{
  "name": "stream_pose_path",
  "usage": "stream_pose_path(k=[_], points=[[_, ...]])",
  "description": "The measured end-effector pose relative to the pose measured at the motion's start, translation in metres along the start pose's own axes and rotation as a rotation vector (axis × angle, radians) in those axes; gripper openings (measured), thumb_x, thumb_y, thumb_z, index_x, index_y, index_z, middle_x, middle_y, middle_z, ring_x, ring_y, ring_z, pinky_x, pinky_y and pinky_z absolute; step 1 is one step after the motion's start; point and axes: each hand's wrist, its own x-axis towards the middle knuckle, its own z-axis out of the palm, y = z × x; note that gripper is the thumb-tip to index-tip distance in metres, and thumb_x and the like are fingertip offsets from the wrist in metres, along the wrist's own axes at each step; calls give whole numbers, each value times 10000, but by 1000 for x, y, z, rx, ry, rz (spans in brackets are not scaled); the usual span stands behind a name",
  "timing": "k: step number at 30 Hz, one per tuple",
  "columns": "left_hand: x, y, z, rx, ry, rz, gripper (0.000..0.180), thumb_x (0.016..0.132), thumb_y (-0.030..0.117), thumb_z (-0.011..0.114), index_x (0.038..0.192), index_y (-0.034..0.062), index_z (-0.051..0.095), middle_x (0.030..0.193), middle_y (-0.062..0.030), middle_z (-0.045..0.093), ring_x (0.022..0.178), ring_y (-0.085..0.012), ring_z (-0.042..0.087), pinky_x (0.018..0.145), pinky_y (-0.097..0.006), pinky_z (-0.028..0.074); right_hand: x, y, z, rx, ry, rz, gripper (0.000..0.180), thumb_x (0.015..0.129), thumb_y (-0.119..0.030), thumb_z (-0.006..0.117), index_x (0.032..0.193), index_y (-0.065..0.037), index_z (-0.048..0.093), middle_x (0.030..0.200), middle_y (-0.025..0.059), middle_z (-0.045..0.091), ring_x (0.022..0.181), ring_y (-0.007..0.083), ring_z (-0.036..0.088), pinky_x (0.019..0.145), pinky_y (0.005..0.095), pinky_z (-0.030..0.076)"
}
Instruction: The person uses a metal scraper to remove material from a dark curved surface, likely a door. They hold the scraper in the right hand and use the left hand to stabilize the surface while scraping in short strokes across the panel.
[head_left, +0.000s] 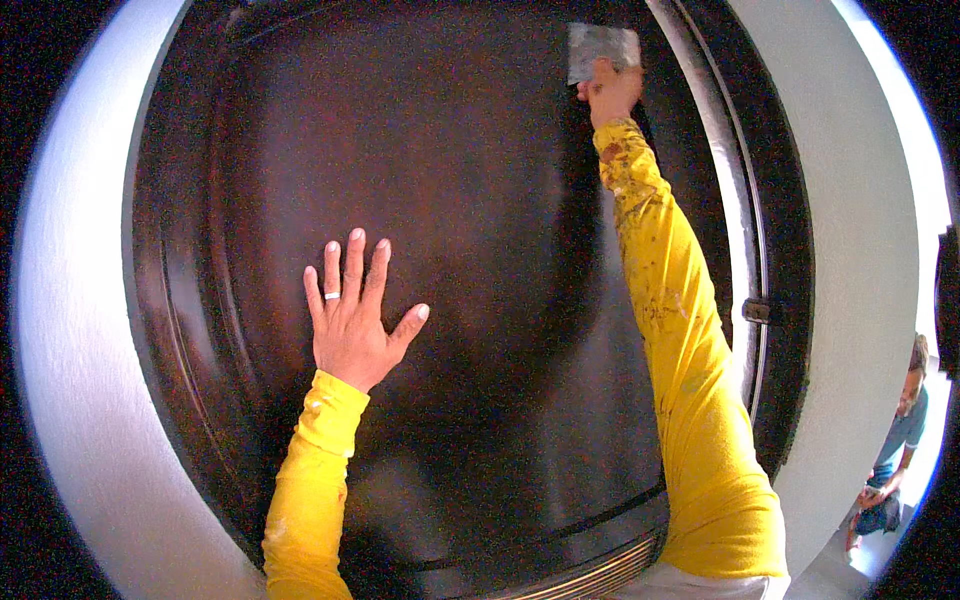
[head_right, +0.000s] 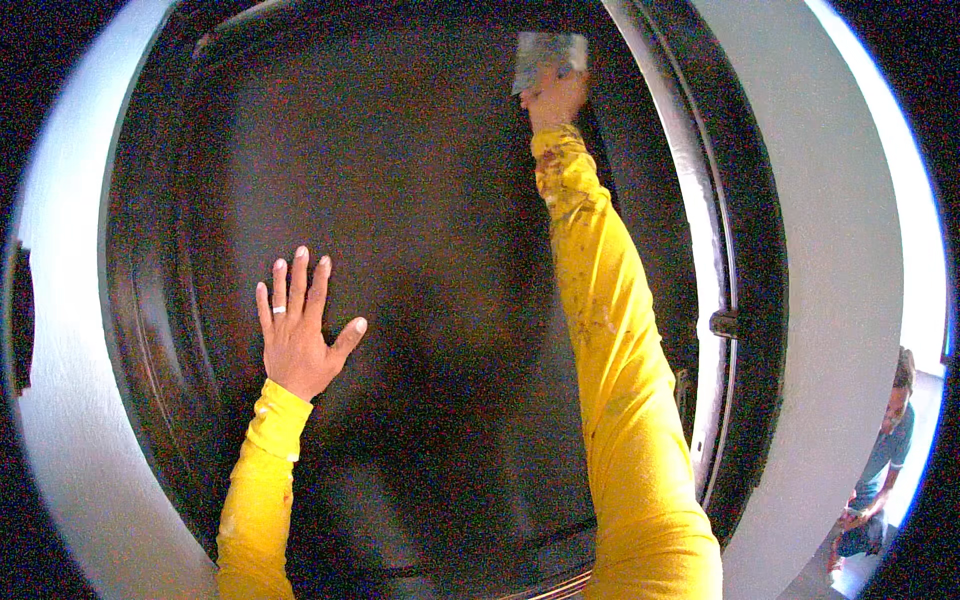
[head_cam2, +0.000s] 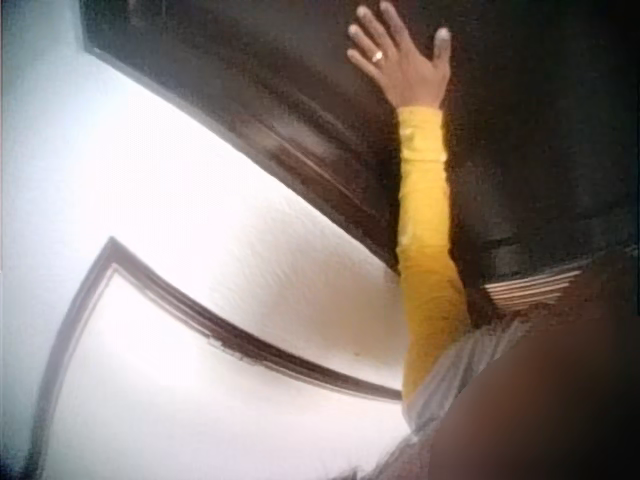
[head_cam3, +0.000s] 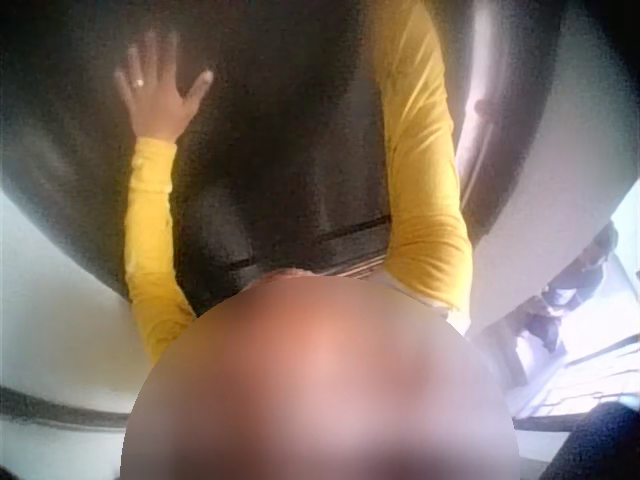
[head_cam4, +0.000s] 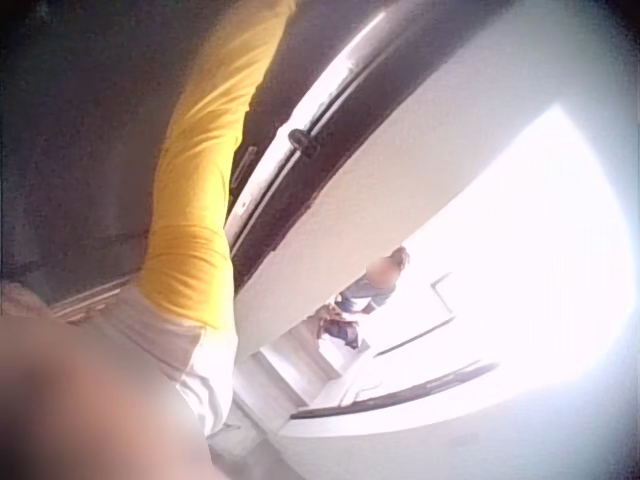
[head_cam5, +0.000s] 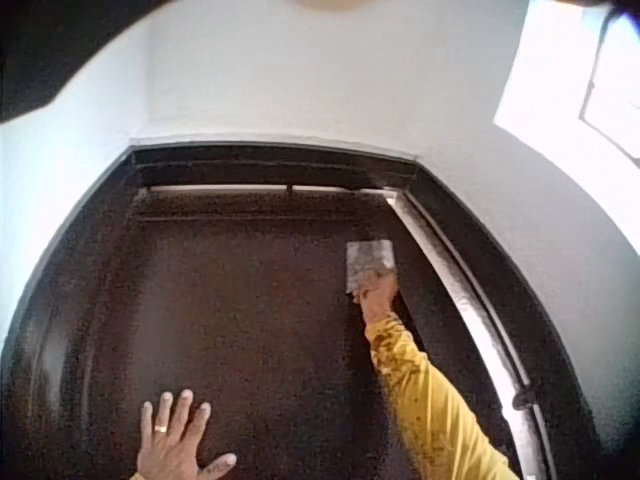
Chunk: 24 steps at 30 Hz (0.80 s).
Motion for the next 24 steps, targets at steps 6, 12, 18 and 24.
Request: stream_pose_path(k=[6,12,18,24], points=[[-6,-7,8,-19,-37,-18,818,923,674,443,1547,160,319,1637,-100,211,1500,-368,170,1183,-584,88,-2,26,6,-139,-21,84,367,916,-110,601,1234,-35,434,878,164,621,633,272,626,462,432,533],[-10,-13,13,-21,-46,-12,823,922,679,443,1543,150,329,1632,-113,223,1497,-369,180,1185,-578,98,-2,32,1,29,-50,117,406,889,-86,649,1242,-62,450,997,131,615,751,268,618,492,430,525],[-7,-6,6,-42,-91,-12,846,911,680,464,1544,139,317,1628,-133,218,1489,-397,177,1179,-597,111,-9,15,-4,-116,-200,142,406,890,-101,675,1220,-52,444,913,127,619,591,241,587,390,348,466],[-8,-6,8,-59,-72,-27,813,929,678,428,1545,158,323,1634,-117,204,1491,-382,178,1184,-594,103,-25,3,3,-320,-968,104,312,919,-263,691,1019,-4,548,656,44,570,447,120,531,389,265,416]])
